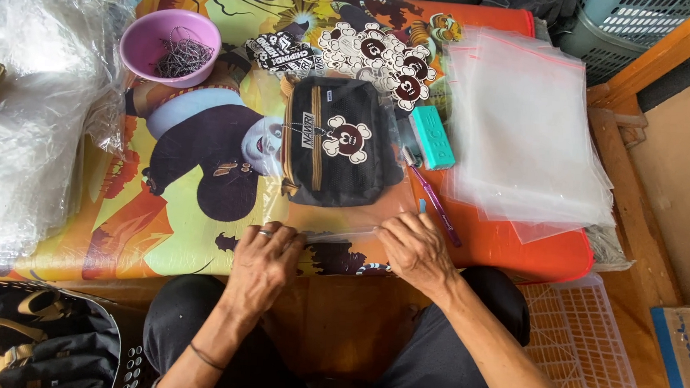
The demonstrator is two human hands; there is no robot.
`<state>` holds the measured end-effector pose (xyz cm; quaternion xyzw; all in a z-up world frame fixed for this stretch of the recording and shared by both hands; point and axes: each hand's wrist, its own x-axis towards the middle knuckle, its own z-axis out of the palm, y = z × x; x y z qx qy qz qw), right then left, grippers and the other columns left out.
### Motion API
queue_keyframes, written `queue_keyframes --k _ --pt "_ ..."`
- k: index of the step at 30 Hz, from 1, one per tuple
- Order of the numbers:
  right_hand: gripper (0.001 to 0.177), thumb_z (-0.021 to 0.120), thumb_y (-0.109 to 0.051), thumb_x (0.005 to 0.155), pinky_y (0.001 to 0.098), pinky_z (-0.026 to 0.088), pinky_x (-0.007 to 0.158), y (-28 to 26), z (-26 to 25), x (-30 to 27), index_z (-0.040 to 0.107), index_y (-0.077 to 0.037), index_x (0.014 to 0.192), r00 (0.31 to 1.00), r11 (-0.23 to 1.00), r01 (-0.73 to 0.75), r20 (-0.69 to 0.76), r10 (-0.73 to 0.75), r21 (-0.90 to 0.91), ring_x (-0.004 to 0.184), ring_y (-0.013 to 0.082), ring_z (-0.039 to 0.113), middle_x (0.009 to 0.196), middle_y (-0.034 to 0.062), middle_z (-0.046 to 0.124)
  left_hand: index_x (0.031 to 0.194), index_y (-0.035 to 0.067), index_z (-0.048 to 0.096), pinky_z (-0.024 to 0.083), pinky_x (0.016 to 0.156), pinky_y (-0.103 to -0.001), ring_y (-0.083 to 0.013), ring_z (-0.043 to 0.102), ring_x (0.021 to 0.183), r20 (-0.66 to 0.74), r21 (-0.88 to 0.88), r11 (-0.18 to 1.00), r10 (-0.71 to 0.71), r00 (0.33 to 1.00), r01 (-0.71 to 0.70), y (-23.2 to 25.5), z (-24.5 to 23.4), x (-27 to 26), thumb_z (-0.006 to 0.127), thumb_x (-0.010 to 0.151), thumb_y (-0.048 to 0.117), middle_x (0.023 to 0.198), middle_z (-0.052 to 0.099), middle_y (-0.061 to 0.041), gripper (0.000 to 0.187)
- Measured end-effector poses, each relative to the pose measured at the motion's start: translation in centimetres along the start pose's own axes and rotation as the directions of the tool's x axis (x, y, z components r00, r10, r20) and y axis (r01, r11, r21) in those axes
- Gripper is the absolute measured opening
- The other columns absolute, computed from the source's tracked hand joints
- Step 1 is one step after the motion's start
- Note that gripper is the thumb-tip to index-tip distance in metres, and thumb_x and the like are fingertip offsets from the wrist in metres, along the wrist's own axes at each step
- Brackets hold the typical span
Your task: The person places a small black bag with a bear design into a clear plastic bag and seals it. They then wipe the table surface with a green sponge. Finally, they pick up a larger black bag with tan straps, open it, and wipe the inside with a purple brush.
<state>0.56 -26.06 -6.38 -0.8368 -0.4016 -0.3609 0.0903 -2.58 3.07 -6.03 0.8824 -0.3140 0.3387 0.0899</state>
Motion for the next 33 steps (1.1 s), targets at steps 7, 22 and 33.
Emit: queue_keyframes --k 7,22,33 --pt "0.012 0.064 -0.002 0.090 0.0332 0.046 0.067 0.2 -1.3 0.9 0.065 -0.012 0.084 0.999 0.999 -0.031 -0.025 0.030 -0.011 0.081 0.0230 0.062 0.082 0.0022 0.058 0.095 0.016 0.071 0.045 0.074 -0.036 -0.0238 0.065 0.092 0.043 0.017 0.999 -0.031 0.999 0.030 -2.3 -2.3 -2.3 0.065 0.089 0.008 0.087 0.064 -0.003 0.011" --pt "0.008 0.067 -0.008 0.088 0.0334 0.046 0.067 -0.1 -0.4 0.1 0.068 -0.015 0.093 0.999 0.999 -0.034 -0.011 0.034 0.017 0.079 0.0223 0.061 0.083 0.0022 0.059 0.101 0.018 0.068 0.046 0.077 -0.035 -0.0229 0.063 0.100 0.100 -0.027 0.998 -0.053 0.994 0.056 -2.9 -1.5 -3.7 0.060 0.095 0.013 0.091 0.060 -0.001 0.011" --pt "0.003 0.067 -0.011 0.092 0.0344 0.047 0.068 -4.6 3.4 4.0 0.068 -0.010 0.095 0.997 0.986 0.083 -0.014 -0.081 0.148 0.079 0.0247 0.061 0.083 0.0053 0.058 0.093 0.017 0.067 0.045 0.073 -0.034 -0.0231 0.064 0.089 -0.021 -0.093 0.995 -0.035 0.999 0.033 -2.3 -1.0 -2.9 0.058 0.097 0.011 0.086 0.059 -0.002 0.011"
